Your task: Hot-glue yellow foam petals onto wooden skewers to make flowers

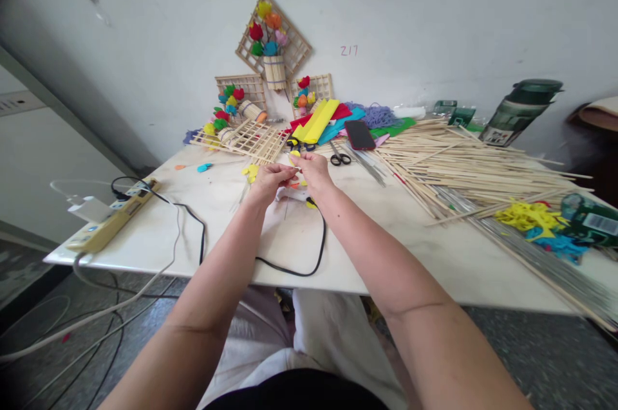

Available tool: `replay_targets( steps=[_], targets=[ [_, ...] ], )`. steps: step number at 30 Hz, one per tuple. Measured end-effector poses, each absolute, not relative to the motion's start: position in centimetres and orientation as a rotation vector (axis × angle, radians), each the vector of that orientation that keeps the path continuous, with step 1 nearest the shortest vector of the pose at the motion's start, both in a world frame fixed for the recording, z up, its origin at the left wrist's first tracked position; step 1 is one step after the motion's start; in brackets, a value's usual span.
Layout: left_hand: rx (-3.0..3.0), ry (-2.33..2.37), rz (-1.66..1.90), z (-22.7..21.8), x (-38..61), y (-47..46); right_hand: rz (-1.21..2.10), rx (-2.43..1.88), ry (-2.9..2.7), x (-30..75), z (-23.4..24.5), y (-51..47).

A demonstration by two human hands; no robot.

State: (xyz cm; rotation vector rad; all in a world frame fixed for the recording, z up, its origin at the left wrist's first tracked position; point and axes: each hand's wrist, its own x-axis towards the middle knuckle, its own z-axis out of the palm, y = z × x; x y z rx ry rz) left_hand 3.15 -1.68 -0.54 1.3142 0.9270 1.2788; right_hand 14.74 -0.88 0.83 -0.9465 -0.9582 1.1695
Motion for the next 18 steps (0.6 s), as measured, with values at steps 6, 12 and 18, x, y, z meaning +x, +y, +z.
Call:
replay_targets(
  steps=[6,12,18],
  targets=[
    [1.286,0.934,1.295,-0.55,3.07,-1.6,1.218,-0.906,-1.022,14.84,0.93,-1.01],
    [1.201,0.921,1.373,-0.31,2.64,-1.65,1.2,-0.994,-1.012,15.12,1.38,-1.22],
    [1.051,0.967,1.512,-0.32,2.3,-1.13,1.317,-1.054,-1.058,15.03,1.69,-1.9]
  ],
)
